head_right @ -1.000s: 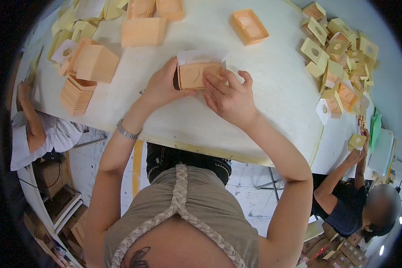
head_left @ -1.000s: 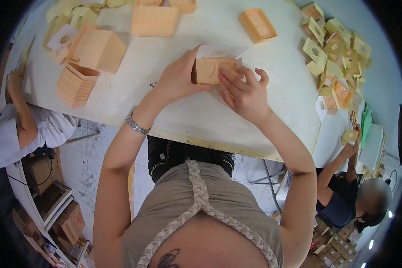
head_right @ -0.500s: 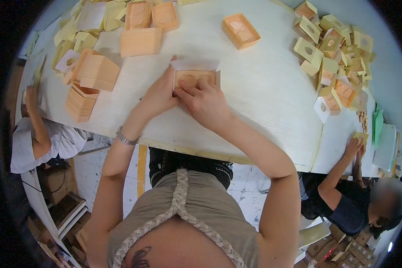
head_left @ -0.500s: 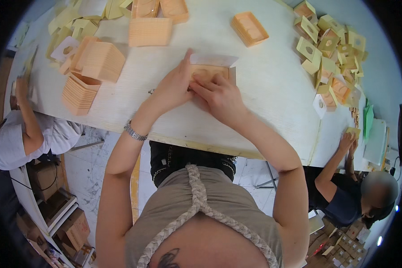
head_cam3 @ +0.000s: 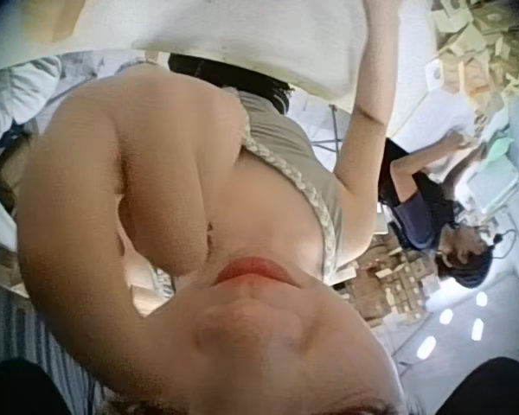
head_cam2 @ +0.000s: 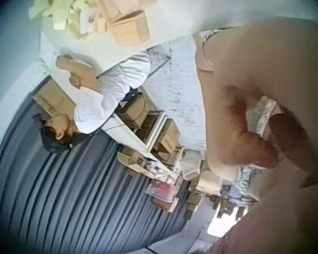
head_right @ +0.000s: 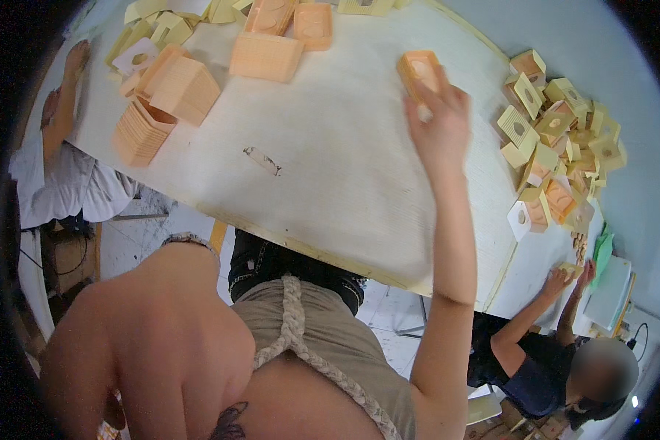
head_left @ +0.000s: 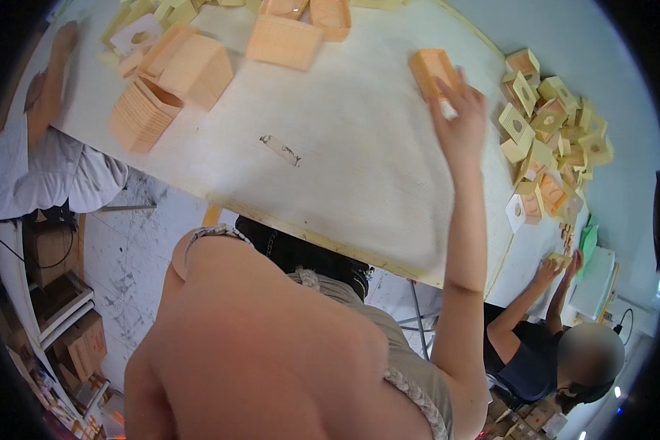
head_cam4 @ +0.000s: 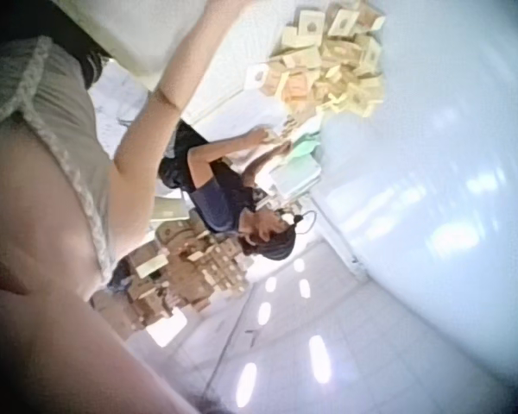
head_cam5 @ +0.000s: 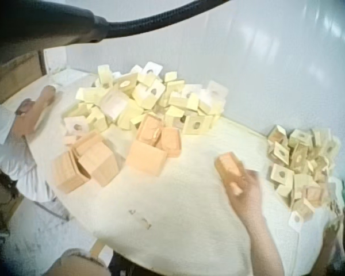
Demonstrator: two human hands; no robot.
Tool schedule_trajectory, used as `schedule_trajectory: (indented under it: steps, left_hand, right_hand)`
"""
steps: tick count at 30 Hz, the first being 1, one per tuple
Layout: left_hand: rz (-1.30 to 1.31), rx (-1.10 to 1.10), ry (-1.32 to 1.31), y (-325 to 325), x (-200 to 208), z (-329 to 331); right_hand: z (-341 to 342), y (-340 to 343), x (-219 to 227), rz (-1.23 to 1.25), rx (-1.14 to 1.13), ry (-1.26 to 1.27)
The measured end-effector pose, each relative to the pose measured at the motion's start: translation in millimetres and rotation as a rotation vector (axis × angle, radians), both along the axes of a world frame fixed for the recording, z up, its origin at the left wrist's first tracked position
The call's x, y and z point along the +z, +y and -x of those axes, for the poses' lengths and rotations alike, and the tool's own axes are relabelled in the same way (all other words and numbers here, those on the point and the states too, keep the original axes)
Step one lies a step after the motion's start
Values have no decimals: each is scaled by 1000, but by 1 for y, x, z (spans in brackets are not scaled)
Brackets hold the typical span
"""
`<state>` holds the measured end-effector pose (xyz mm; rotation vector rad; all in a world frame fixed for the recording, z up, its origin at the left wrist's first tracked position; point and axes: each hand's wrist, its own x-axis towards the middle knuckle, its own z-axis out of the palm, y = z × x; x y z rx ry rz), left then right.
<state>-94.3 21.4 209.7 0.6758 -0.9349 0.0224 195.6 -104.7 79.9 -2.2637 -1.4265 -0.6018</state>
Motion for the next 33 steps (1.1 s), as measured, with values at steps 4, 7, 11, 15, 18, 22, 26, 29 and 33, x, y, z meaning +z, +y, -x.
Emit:
schedule_trajectory:
  steps: [4, 7, 11, 15, 18, 22, 26, 29, 33]
  left_hand:
    - [-20, 70, -6, 2, -2, 7]
    - [-32, 97, 1, 2, -4, 9]
    - [-37, 152, 1, 7, -8, 12]
    - [-37, 207, 1, 15, -9, 11]
    - [-42, 234, 9, 19, -10, 12]
    - [-53, 324, 30, 24, -12, 10]
    - [-214, 835, 296, 20, -33, -3]
    - [-826, 1649, 518, -11, -97, -47]
    - [-950, 1748, 654, -27, -176, -74]
  right_hand:
    - [-5, 71, -15, -77, 137, 57]
    - [-35, 119, -21, -135, 135, -55]
    - [-89, 193, -20, 169, 29, 34]
    - [-108, 228, -32, 102, -113, -321]
    - [-121, 230, -37, 159, -193, -316]
    - [-85, 205, 8, 173, -193, 197]
    - [-12, 125, 30, -176, -126, 338]
    - [44, 61, 20, -377, -66, 478]
    - [113, 32, -19, -347, 290, 1070]
